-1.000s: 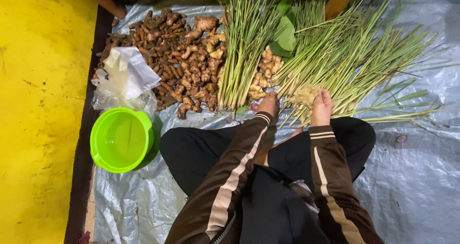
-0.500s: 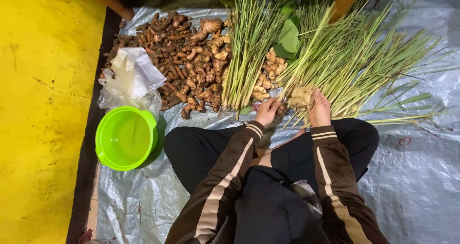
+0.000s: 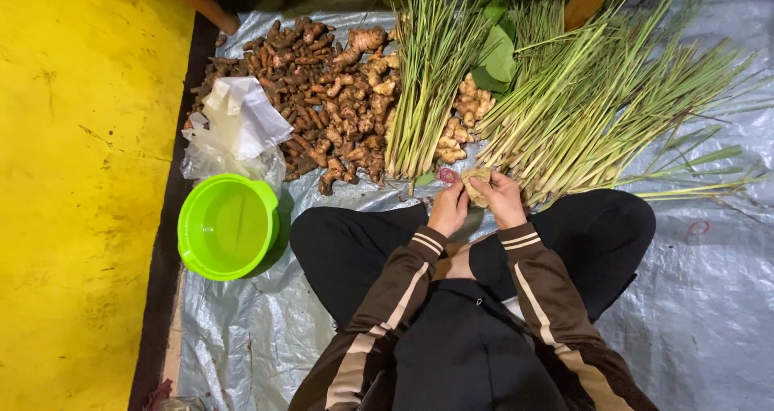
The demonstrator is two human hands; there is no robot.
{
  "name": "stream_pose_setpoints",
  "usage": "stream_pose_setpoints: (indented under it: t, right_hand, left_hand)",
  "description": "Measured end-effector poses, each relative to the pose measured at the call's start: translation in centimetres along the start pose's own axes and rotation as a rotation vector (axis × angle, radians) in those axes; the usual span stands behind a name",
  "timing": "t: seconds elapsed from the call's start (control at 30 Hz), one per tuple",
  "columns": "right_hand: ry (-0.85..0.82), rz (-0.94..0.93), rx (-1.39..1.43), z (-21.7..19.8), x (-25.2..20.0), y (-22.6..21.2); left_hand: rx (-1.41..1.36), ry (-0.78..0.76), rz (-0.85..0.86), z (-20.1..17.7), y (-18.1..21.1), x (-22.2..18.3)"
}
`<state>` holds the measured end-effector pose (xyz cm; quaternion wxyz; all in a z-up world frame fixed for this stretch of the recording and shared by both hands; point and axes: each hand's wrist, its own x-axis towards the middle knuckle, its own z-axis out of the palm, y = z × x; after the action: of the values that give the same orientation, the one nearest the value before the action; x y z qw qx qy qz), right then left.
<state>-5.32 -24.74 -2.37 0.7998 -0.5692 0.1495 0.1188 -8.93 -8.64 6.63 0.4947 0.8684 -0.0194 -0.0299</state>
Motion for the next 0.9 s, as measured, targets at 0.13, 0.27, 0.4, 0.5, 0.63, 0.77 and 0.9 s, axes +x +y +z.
stream_pose_setpoints:
  t: [0.13, 0.27, 0.4, 0.5, 0.63, 0.77, 0.9]
  right_hand:
    - [0.019, -0.005, 0.035, 1.7, -0.1, -2.4]
    - [0.065, -0.048, 0.038, 3.4, -1.4, -8.3]
    - [0.116, -0.105, 0.051, 1.8, 0.4, -10.2]
    - [0.134, -0.138, 0.044, 3.5, -1.9, -15.1]
    - [0.127, -0.188, -0.001, 3.4, -1.4, -18.6]
    - [0.147, -0.245, 0.070, 3.4, -1.3, -21.7]
    - [0.163, -0.266, 0.106, -0.6, 3.2, -18.0]
  left_hand:
    - [-0.013, -0.006, -0.015, -0.1, -0.9, 0.2]
    - [-0.065, -0.037, -0.003, -2.2, 3.3, 0.4]
    - [-0.124, -0.107, -0.016, -3.2, 5.0, -0.4]
    - [-0.241, -0.125, -0.002, -2.4, 3.9, -0.7]
    - [-0.359, -0.138, 0.029, -2.3, 3.3, -0.9]
    - [-0.562, -0.204, 0.070, -2.5, 3.4, -1.4]
    - [-0.747, -0.171, 0.004, -1.7, 2.5, -1.6]
